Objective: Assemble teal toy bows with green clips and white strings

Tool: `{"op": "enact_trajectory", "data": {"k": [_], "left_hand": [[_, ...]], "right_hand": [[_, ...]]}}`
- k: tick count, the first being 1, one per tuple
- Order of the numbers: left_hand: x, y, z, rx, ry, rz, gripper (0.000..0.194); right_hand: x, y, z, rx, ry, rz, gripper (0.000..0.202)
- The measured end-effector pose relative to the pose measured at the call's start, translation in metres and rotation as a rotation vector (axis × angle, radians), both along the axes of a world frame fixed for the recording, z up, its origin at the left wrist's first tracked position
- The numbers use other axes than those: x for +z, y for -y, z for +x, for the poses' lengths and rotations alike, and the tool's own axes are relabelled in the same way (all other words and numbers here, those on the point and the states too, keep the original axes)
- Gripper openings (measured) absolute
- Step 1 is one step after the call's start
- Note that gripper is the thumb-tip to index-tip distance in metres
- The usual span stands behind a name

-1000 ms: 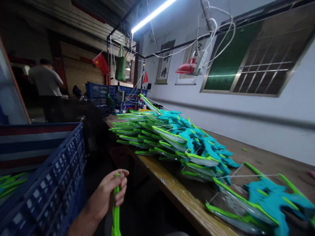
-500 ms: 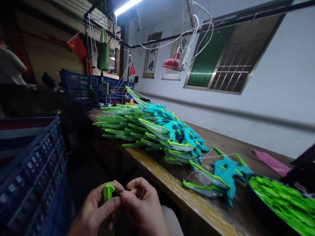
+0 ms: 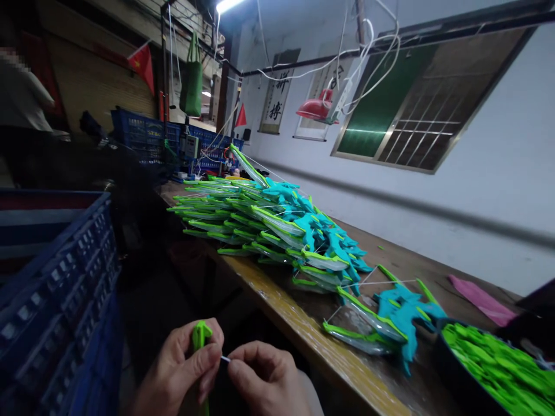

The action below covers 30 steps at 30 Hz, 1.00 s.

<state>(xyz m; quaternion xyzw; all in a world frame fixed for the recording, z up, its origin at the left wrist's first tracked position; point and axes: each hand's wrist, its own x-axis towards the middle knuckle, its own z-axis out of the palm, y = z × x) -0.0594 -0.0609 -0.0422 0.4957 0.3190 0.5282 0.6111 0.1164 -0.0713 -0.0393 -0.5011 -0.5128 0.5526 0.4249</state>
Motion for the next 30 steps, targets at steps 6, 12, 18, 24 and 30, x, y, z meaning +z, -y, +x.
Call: {"op": "enact_trajectory", "data": {"k": [6,12,18,24,30], "left_hand": [[-0.006,0.003,0.004,-0.054,0.254,-0.044,0.037],[-0.016,0.006,0.010,-0.051,0.581,-0.020,0.026],[-0.025,0.001,0.011,-0.094,0.627,-0.037,0.026],[-0.028,-0.004,0.008,-0.106,0.633,0.014,0.024],[-0.029,-0.003,0.006,-0.117,0.631,-0.003,0.026]], "right_hand": [[0.018,-0.005,-0.021,-0.100,-0.089,0.115,0.048],[0.035,-0.007,-0.023,0.063,0.100,0.339,0.027],[0.040,-0.010,-0.023,0.115,0.159,0.341,0.026],[0.044,-0.014,-0.033,0.172,-0.056,0.186,0.031],[0.040,-0.016,-0.037,0.233,-0.176,0.063,0.043]]}}
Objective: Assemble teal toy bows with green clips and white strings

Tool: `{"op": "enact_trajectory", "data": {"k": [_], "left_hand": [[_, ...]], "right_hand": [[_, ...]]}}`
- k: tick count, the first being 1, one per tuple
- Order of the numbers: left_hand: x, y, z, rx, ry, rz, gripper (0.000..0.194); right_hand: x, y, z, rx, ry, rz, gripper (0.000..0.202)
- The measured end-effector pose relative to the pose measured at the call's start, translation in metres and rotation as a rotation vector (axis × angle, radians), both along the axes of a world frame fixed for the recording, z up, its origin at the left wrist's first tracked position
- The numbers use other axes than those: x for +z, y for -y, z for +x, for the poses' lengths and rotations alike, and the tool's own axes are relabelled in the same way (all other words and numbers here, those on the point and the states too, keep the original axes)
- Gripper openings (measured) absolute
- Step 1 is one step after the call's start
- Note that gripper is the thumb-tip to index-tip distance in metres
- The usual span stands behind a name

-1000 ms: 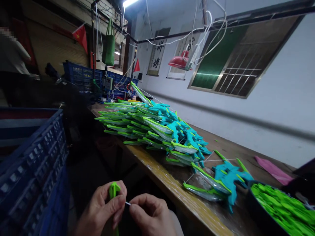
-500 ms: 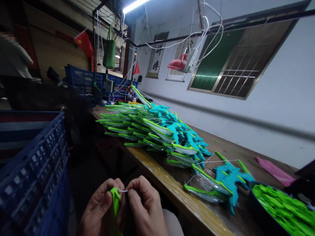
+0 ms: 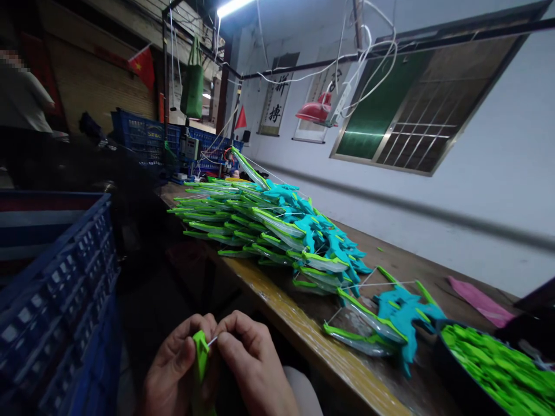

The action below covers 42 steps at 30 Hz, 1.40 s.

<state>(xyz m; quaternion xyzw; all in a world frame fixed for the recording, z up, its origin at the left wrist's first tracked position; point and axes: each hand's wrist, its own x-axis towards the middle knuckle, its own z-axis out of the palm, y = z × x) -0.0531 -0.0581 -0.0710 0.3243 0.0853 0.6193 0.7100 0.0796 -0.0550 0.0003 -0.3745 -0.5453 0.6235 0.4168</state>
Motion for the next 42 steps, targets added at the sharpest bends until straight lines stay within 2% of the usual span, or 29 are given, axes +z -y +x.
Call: {"op": "enact_trajectory", "data": {"k": [3,7,10,16,18,21,26,31,33,36,40,42], "left_hand": [[0.003,0.001,0.000,0.008,-0.019,-0.037,0.030],[0.009,0.005,0.004,0.043,-0.011,-0.110,0.030],[0.012,0.007,0.008,0.089,0.037,-0.154,0.029],[0.014,0.008,0.007,0.132,-0.011,-0.241,0.032],[0.015,0.008,0.006,0.137,-0.027,-0.237,0.033],[0.018,0.008,0.007,0.165,-0.045,-0.239,0.034],[0.017,0.010,0.016,0.153,-0.026,-0.336,0.036],[0.016,0.019,0.028,0.153,-0.037,-0.462,0.048],[0.017,0.020,0.030,0.178,-0.084,-0.485,0.052],[0.019,0.021,0.033,0.174,-0.118,-0.442,0.053],[0.021,0.019,0.033,0.102,-0.170,-0.422,0.049],[0.022,0.017,0.031,0.082,-0.206,-0.417,0.047]], "right_hand": [[0.000,0.000,-0.001,-0.047,0.050,0.037,0.044],[0.000,0.001,0.001,-0.143,0.148,0.160,0.034],[0.000,0.005,0.002,-0.147,0.220,0.272,0.025],[0.000,0.013,0.002,-0.195,0.287,0.343,0.020],[0.000,0.014,0.004,-0.190,0.352,0.442,0.019],[-0.003,0.013,0.005,-0.161,0.463,0.682,0.015],[-0.020,0.007,0.004,-0.337,0.631,1.060,0.012],[-0.040,0.002,0.003,-0.408,0.812,1.233,0.022],[-0.041,0.001,0.002,-0.464,0.821,1.257,0.023],[-0.022,-0.005,0.001,-0.502,0.787,1.259,0.021],[0.031,-0.021,0.001,-0.709,0.677,1.189,0.025],[0.049,-0.027,0.002,-0.724,0.637,1.128,0.026]]}}
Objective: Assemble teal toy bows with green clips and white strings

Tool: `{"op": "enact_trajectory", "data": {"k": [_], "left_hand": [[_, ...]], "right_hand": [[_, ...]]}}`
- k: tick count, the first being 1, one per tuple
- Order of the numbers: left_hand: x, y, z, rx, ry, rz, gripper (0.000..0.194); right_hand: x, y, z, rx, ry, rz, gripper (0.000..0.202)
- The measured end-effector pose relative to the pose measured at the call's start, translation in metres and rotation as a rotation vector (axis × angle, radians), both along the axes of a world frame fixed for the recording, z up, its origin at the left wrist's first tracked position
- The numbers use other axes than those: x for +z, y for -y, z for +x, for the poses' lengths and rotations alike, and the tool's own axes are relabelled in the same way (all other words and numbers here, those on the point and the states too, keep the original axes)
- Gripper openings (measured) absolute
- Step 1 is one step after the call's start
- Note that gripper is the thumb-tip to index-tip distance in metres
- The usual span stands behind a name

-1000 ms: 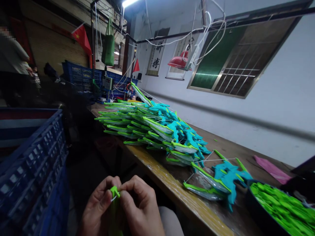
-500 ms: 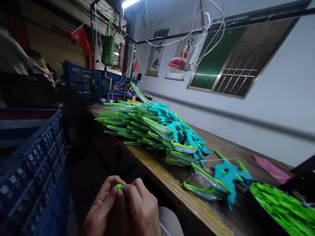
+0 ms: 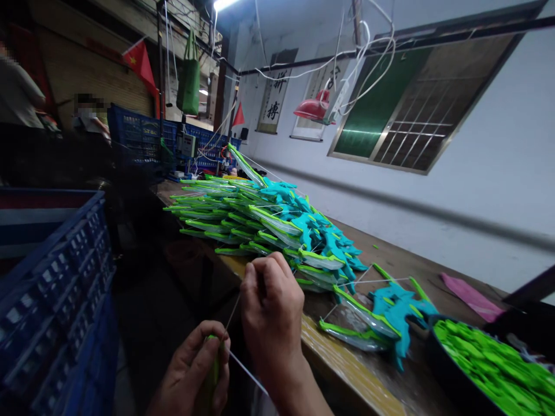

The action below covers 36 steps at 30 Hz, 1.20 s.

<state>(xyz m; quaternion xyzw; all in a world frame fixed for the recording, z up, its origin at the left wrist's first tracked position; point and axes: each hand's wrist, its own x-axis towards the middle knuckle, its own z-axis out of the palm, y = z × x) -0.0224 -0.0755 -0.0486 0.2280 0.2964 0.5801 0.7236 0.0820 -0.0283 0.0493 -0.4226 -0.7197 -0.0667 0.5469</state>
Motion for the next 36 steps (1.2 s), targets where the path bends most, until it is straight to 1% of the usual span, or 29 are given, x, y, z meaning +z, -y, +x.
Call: {"op": "enact_trajectory", "data": {"k": [1,3,6,8,10,12,14,16,17,19,21,24,27,29,31,36], "left_hand": [[0.001,-0.001,-0.002,-0.011,-0.014,0.016,0.045],[0.001,-0.004,-0.007,-0.028,-0.029,0.057,0.040],[0.002,-0.008,-0.016,-0.034,-0.029,0.062,0.040],[0.002,-0.009,-0.021,-0.031,-0.047,0.051,0.041],[0.004,-0.008,-0.024,-0.037,-0.062,0.044,0.043],[0.006,-0.007,-0.025,-0.053,-0.068,0.053,0.043],[0.008,-0.007,-0.025,-0.071,-0.072,0.080,0.041],[0.008,-0.006,-0.026,-0.083,-0.080,0.102,0.040],[0.007,-0.007,-0.026,-0.093,-0.084,0.112,0.039],[0.005,-0.008,-0.027,-0.114,-0.089,0.142,0.039],[0.003,-0.010,-0.027,-0.127,-0.094,0.173,0.038],[0.002,-0.012,-0.025,-0.093,-0.095,0.168,0.040],[0.002,-0.012,-0.024,-0.053,-0.137,0.150,0.043],[0.001,-0.012,-0.023,-0.030,-0.166,0.133,0.043],[0.000,-0.011,-0.023,-0.028,-0.176,0.124,0.044],[-0.002,-0.012,-0.023,-0.007,-0.212,0.134,0.047]], "right_hand": [[0.003,-0.001,0.001,0.031,-0.007,-0.038,0.027],[-0.001,0.001,0.003,0.112,0.005,-0.131,0.027],[-0.023,0.013,0.010,0.227,0.050,-0.268,0.024],[-0.037,0.023,0.016,0.337,0.069,-0.351,0.021],[-0.046,0.030,0.019,0.455,0.038,-0.440,0.017],[-0.053,0.033,0.019,0.526,-0.086,-0.530,0.015],[-0.057,0.033,0.016,0.543,-0.320,-0.669,0.016],[-0.059,0.033,0.012,0.529,-0.575,-0.798,0.026],[-0.060,0.032,0.010,0.527,-0.670,-0.861,0.030],[-0.064,0.030,0.007,0.565,-0.783,-0.968,0.037],[-0.071,0.027,0.004,0.649,-0.866,-1.070,0.044],[-0.085,0.023,0.001,0.750,-1.012,-1.174,0.050],[-0.093,0.019,-0.004,0.776,-1.093,-1.208,0.056],[-0.094,0.018,-0.006,0.764,-1.094,-1.203,0.060],[-0.091,0.018,-0.005,0.718,-1.037,-1.202,0.059],[-0.082,0.023,0.006,0.610,-0.785,-1.163,0.050]]}}
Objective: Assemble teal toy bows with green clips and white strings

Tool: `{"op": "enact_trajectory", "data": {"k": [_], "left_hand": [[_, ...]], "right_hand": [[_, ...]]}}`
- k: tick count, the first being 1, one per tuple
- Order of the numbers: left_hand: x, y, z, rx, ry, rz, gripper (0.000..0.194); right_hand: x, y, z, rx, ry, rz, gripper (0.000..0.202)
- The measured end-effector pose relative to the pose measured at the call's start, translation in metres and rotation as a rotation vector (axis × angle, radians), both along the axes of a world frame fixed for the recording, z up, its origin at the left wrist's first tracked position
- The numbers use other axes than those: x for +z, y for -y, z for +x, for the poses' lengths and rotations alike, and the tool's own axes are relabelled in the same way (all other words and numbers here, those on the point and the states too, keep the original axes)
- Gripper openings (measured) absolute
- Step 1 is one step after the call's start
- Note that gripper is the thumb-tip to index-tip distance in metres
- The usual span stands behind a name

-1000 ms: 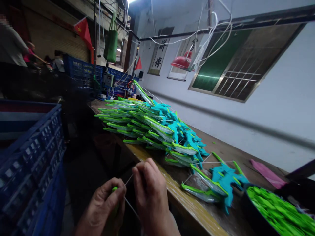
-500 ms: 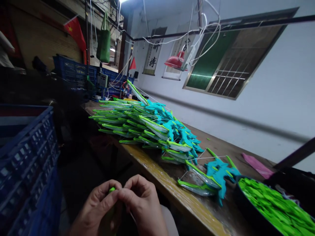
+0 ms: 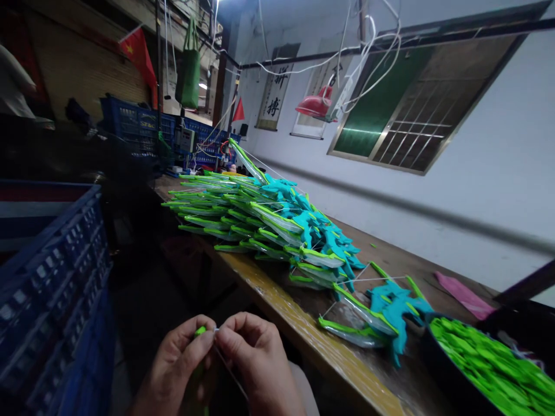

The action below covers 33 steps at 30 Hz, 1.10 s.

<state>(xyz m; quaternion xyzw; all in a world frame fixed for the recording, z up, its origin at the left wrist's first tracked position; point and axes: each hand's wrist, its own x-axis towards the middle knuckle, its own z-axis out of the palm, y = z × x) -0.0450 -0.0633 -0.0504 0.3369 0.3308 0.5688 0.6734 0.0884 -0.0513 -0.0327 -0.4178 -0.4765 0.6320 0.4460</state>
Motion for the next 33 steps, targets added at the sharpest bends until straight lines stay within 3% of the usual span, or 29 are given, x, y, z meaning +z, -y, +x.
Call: {"op": "enact_trajectory", "data": {"k": [4,8,11,14,19,23,26,33], "left_hand": [[0.000,0.001,0.002,0.058,-0.035,-0.029,0.048],[0.000,0.004,0.002,0.051,-0.068,-0.024,0.048],[-0.001,0.004,0.000,0.013,-0.038,-0.023,0.045],[-0.003,0.001,-0.003,-0.087,0.157,-0.087,0.037],[-0.005,-0.004,-0.007,-0.241,0.401,-0.131,0.025],[-0.002,-0.003,-0.005,-0.260,0.410,-0.123,0.027],[0.002,0.000,-0.003,-0.149,0.213,-0.076,0.030],[0.002,0.003,-0.001,-0.030,-0.197,0.012,0.038]], "right_hand": [[0.004,0.008,0.002,-0.022,0.072,0.091,0.045],[0.010,0.015,0.001,0.050,0.098,0.144,0.034],[0.014,0.016,0.001,-0.034,0.353,0.505,0.024],[0.017,0.013,0.001,-0.143,0.542,0.839,0.019],[0.024,0.011,0.002,0.010,0.608,0.954,0.018],[0.028,0.015,0.004,-0.041,0.759,0.882,0.018],[0.032,0.016,0.007,-0.073,0.786,0.740,0.015],[0.040,0.006,0.003,-0.085,0.421,0.305,0.018]]}}
